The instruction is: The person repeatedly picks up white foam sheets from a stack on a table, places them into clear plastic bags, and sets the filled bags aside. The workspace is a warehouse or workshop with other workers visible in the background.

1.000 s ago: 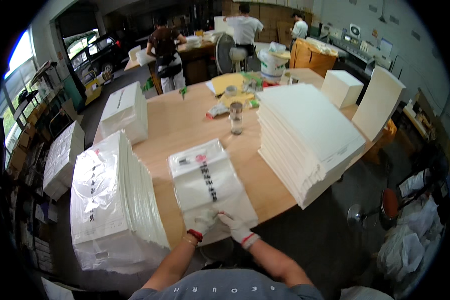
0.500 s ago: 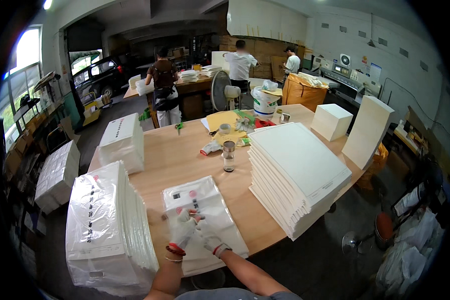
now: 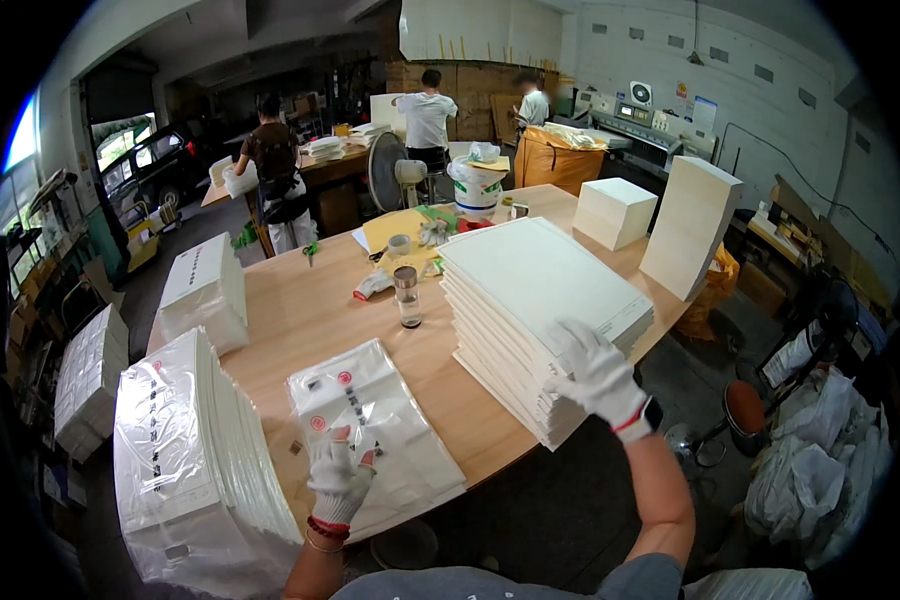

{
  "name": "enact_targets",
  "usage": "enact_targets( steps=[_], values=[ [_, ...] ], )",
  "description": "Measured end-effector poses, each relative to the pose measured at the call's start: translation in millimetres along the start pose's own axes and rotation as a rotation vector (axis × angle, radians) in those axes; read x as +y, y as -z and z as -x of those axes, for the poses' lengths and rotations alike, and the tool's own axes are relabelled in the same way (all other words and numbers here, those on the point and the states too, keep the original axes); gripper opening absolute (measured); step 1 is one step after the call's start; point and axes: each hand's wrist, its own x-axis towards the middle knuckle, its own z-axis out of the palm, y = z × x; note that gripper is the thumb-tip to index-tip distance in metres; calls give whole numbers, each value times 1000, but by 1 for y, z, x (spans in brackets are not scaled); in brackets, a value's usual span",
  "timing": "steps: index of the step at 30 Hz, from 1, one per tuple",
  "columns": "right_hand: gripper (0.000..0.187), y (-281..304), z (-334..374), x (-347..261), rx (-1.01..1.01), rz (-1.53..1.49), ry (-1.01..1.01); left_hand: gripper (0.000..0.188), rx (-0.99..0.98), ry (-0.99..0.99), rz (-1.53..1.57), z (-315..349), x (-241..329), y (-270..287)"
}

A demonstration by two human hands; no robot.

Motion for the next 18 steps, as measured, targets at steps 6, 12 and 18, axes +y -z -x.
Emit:
enact_targets(
  steps=[6,12,18],
  values=[
    [36,-2,-5,49,-27,-374,-66,36,38,-39,345,5,34,9],
    [29,29,-1,-14,38,120,263,27,-780,566,1860,-14,109,-8],
    [35,97,7,-87,-473,-639,311,39,-986,1076,1835,-25,111,-5]
  ],
)
